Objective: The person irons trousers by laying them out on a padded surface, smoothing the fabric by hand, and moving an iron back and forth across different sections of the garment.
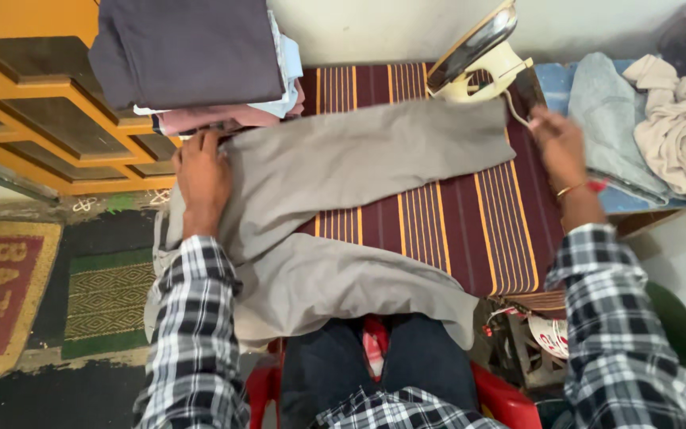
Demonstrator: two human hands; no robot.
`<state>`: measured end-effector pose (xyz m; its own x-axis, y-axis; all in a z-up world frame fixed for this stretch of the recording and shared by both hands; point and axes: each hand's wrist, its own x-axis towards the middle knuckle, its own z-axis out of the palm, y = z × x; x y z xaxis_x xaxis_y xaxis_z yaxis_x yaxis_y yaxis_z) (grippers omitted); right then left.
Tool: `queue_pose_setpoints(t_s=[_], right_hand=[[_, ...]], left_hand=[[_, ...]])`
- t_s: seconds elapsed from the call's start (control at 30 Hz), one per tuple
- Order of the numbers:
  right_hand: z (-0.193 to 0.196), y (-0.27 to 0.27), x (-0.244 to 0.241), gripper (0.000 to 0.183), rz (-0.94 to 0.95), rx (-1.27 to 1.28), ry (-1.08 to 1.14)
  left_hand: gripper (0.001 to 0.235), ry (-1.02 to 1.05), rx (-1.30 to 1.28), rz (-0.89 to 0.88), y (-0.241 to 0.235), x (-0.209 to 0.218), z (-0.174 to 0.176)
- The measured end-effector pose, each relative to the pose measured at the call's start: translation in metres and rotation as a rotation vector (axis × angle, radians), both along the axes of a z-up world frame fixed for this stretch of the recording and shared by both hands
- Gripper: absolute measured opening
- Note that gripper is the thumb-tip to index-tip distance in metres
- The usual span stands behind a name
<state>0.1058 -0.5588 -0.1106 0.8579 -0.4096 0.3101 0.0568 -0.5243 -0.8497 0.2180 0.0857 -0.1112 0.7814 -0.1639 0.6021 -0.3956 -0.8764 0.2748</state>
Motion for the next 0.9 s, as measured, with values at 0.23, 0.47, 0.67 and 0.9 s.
queue_pose_setpoints(t_s=[0.23, 0.47, 0.67, 0.9], right_hand=[[-0.048, 0.033, -0.045, 0.063, -0.031, -0.383, 0.150], [-0.007, 0.119, -0.136, 0.048, 0.244, -0.196, 0.646], [0.000, 0.200, -0.197, 0.042, 0.658, -0.627, 0.409], [-0.019, 0.163, -0.208, 0.029, 0.632, 0.000, 0.733]], left_hand=[[0.025, 0.056, -0.348, -0.008, 0.070, -0.100, 0.005], [0.076, 1.013, -0.933, 0.315, 0.170, -0.211, -0.077], [0.081, 0.965, -0.592, 0.203, 0.149, -0.246, -0.075], [0.058, 0.808, -0.394, 0.251, 0.204, -0.259, -0.025]])
